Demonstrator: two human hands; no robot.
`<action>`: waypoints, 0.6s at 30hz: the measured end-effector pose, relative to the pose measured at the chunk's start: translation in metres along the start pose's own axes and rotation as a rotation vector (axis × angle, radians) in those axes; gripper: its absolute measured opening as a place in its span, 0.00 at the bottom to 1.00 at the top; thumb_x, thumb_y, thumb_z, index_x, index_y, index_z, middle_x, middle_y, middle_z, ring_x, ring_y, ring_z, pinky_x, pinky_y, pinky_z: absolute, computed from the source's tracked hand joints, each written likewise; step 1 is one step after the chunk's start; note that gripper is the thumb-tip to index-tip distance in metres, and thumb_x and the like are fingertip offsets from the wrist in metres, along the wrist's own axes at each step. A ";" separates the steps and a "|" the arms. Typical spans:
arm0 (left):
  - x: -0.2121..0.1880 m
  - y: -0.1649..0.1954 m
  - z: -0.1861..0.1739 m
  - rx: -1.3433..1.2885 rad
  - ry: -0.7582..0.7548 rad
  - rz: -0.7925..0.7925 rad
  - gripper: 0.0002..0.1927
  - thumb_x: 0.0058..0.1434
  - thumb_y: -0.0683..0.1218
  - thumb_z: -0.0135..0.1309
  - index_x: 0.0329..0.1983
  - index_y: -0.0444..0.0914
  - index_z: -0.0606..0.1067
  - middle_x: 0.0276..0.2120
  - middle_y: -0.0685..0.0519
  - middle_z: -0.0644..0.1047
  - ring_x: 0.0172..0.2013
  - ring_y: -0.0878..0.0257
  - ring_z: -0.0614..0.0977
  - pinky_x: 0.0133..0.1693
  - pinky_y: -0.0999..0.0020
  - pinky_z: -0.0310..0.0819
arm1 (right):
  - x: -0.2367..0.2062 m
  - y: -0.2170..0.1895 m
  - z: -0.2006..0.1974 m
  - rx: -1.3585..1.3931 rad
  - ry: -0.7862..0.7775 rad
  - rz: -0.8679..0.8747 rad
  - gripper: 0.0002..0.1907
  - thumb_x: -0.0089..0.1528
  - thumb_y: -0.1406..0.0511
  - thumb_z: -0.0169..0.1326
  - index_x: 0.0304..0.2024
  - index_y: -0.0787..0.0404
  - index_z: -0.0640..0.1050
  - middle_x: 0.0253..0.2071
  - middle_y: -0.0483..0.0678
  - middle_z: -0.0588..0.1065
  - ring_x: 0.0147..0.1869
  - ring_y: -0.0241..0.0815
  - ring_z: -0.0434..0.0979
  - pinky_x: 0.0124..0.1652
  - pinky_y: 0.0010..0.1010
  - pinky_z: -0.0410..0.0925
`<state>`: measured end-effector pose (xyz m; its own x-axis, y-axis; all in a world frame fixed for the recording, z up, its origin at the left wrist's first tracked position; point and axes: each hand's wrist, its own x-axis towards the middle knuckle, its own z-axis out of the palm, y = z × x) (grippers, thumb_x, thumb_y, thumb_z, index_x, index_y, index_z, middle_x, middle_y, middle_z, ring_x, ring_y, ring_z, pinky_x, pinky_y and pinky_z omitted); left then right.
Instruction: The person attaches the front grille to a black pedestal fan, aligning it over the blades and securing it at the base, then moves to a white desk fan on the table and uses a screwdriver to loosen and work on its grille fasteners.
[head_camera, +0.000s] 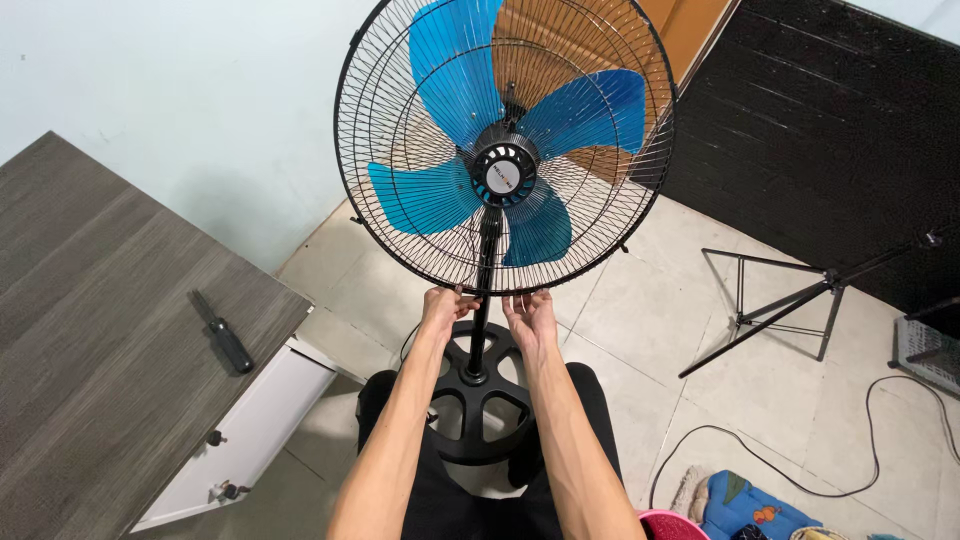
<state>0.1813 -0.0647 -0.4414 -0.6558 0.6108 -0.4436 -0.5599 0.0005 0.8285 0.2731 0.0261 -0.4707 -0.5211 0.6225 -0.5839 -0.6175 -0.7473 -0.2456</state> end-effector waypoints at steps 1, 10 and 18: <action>0.001 0.000 0.001 -0.032 0.007 0.007 0.09 0.64 0.36 0.40 0.34 0.31 0.73 0.32 0.35 0.82 0.25 0.57 0.82 0.26 0.67 0.69 | 0.001 0.000 0.000 -0.005 0.001 -0.003 0.11 0.67 0.72 0.36 0.43 0.49 0.66 0.47 0.46 0.70 0.54 0.43 0.71 0.58 0.53 0.69; 0.009 -0.005 -0.007 -0.077 -0.073 0.003 0.11 0.57 0.31 0.38 0.38 0.30 0.71 0.37 0.31 0.81 0.25 0.56 0.82 0.25 0.67 0.69 | 0.009 0.003 0.000 0.003 0.026 -0.003 0.13 0.68 0.72 0.37 0.44 0.48 0.69 0.45 0.45 0.70 0.50 0.39 0.72 0.57 0.52 0.69; -0.007 -0.001 -0.021 -0.373 -0.133 -0.271 0.18 0.66 0.52 0.37 0.53 0.41 0.69 0.56 0.30 0.76 0.53 0.39 0.80 0.50 0.55 0.69 | 0.011 0.006 0.002 0.096 0.092 0.038 0.14 0.68 0.71 0.37 0.47 0.46 0.71 0.45 0.43 0.72 0.50 0.39 0.73 0.54 0.54 0.69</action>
<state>0.1758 -0.0852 -0.4465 -0.4048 0.7237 -0.5589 -0.8610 -0.0959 0.4994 0.2625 0.0294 -0.4770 -0.4915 0.5672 -0.6608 -0.6541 -0.7414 -0.1499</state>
